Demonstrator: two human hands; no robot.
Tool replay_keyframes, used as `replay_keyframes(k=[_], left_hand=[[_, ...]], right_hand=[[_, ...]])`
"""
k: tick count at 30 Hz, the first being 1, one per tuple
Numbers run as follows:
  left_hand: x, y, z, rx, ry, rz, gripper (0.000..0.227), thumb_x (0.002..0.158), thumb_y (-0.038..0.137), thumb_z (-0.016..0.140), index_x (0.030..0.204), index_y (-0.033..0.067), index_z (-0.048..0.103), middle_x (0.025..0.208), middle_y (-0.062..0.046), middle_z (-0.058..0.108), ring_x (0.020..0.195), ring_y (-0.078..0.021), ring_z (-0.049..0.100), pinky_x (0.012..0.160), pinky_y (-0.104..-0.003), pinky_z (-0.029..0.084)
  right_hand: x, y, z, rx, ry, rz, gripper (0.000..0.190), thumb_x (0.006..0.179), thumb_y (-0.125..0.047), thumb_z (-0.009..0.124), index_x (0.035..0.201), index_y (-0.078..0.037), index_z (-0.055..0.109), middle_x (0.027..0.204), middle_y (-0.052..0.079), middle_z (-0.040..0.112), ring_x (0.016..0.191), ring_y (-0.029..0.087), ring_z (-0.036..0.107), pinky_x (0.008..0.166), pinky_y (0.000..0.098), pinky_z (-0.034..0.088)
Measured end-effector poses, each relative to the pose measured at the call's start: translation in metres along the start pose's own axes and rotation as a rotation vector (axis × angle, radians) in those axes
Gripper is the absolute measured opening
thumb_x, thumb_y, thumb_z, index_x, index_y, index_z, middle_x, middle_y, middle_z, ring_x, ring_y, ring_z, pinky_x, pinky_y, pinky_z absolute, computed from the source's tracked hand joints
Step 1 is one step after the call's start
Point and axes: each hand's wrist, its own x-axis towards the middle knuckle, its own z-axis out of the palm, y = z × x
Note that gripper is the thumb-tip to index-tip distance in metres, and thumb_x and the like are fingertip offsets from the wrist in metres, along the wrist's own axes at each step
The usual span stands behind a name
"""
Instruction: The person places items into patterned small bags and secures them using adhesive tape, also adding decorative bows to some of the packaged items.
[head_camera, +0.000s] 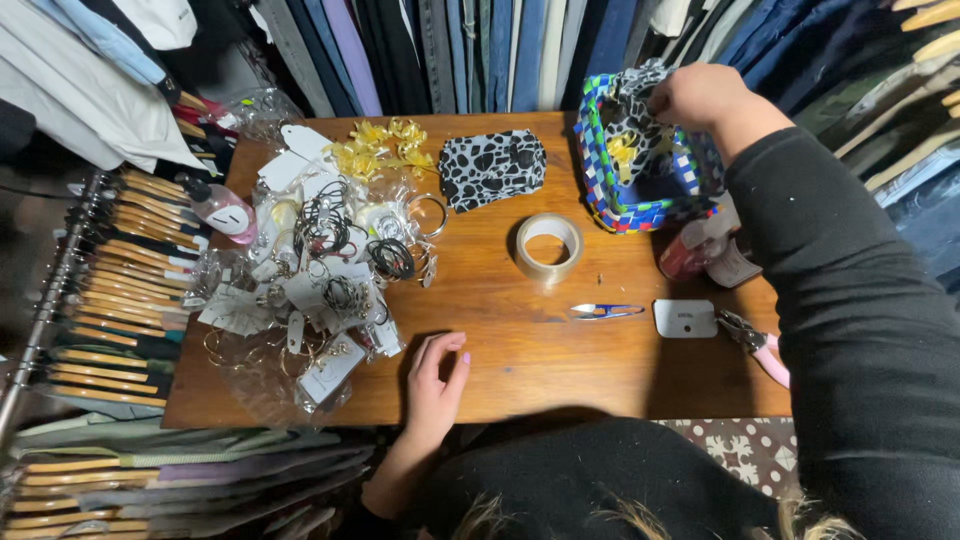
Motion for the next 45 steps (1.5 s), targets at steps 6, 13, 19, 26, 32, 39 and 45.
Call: replay_keyframes(k=[6, 13, 19, 26, 32, 39, 45], left_hand=[[-0.001, -0.002, -0.001, -0.005, 0.010, -0.001, 0.022, 0.091, 0.008, 0.064, 0.113, 0.0078, 0.069, 0.106, -0.006, 0.069, 0.096, -0.0187, 0.067, 0.092, -0.031, 0.052], [-0.001, -0.005, 0.000, 0.022, 0.024, 0.005, 0.020, 0.092, 0.010, 0.065, 0.110, 0.0074, 0.070, 0.104, -0.007, 0.070, 0.094, -0.0192, 0.067, 0.091, -0.032, 0.052], [0.001, -0.003, 0.000, 0.001, 0.023, 0.018, 0.019, 0.092, 0.008, 0.064, 0.110, 0.0067, 0.070, 0.103, -0.007, 0.069, 0.094, -0.0190, 0.067, 0.090, -0.032, 0.052], [0.001, -0.006, 0.001, -0.019, 0.022, -0.019, 0.021, 0.091, 0.008, 0.064, 0.111, 0.0080, 0.070, 0.103, -0.006, 0.069, 0.094, -0.0181, 0.067, 0.090, -0.030, 0.052], [-0.001, -0.005, 0.001, -0.031, 0.030, -0.030, 0.020, 0.092, 0.009, 0.064, 0.111, 0.0082, 0.071, 0.102, -0.006, 0.069, 0.093, -0.0179, 0.067, 0.089, -0.030, 0.052], [0.001, 0.001, 0.000, -0.020, 0.032, -0.012, 0.017, 0.093, 0.008, 0.064, 0.108, 0.0070, 0.071, 0.097, -0.006, 0.068, 0.090, -0.0181, 0.066, 0.087, -0.030, 0.052], [0.005, 0.009, -0.003, 0.032, 0.012, 0.006, 0.015, 0.091, 0.007, 0.064, 0.104, 0.0066, 0.071, 0.095, -0.005, 0.069, 0.090, -0.0184, 0.066, 0.086, -0.030, 0.052]], right_hand=[[0.013, 0.017, 0.005, -0.101, 0.360, -0.089, 0.026, 0.102, -0.035, 0.063, 0.123, -0.029, 0.077, 0.113, 0.000, 0.075, 0.100, 0.026, 0.072, 0.066, 0.0394, 0.060], [0.004, 0.015, -0.015, -0.001, -0.148, -0.074, 0.033, 0.097, -0.036, 0.070, 0.127, -0.024, 0.078, 0.131, 0.000, 0.074, 0.115, 0.027, 0.069, 0.095, 0.0444, 0.054], [-0.002, 0.017, -0.011, -0.051, 0.100, -0.059, 0.031, 0.095, -0.034, 0.071, 0.125, -0.030, 0.078, 0.121, -0.002, 0.077, 0.109, 0.027, 0.072, 0.076, 0.0435, 0.059], [-0.002, 0.001, -0.016, 0.006, 0.027, -0.087, 0.030, 0.101, -0.026, 0.066, 0.130, -0.026, 0.074, 0.120, 0.003, 0.077, 0.109, 0.029, 0.071, 0.083, 0.0434, 0.058], [0.016, 0.023, 0.012, 0.092, 0.159, -0.152, 0.037, 0.102, -0.015, 0.059, 0.138, -0.023, 0.067, 0.131, 0.008, 0.069, 0.110, 0.033, 0.068, 0.080, 0.0471, 0.056], [-0.011, -0.010, -0.027, 0.115, -0.241, 0.114, 0.061, 0.098, 0.002, 0.049, 0.153, -0.023, 0.051, 0.151, 0.012, 0.058, 0.135, 0.034, 0.058, 0.096, 0.0466, 0.055], [0.008, -0.003, -0.012, -0.113, -0.268, 0.061, 0.046, 0.100, -0.010, 0.057, 0.144, -0.024, 0.061, 0.115, 0.009, 0.075, 0.100, 0.027, 0.071, 0.072, 0.0375, 0.059]])
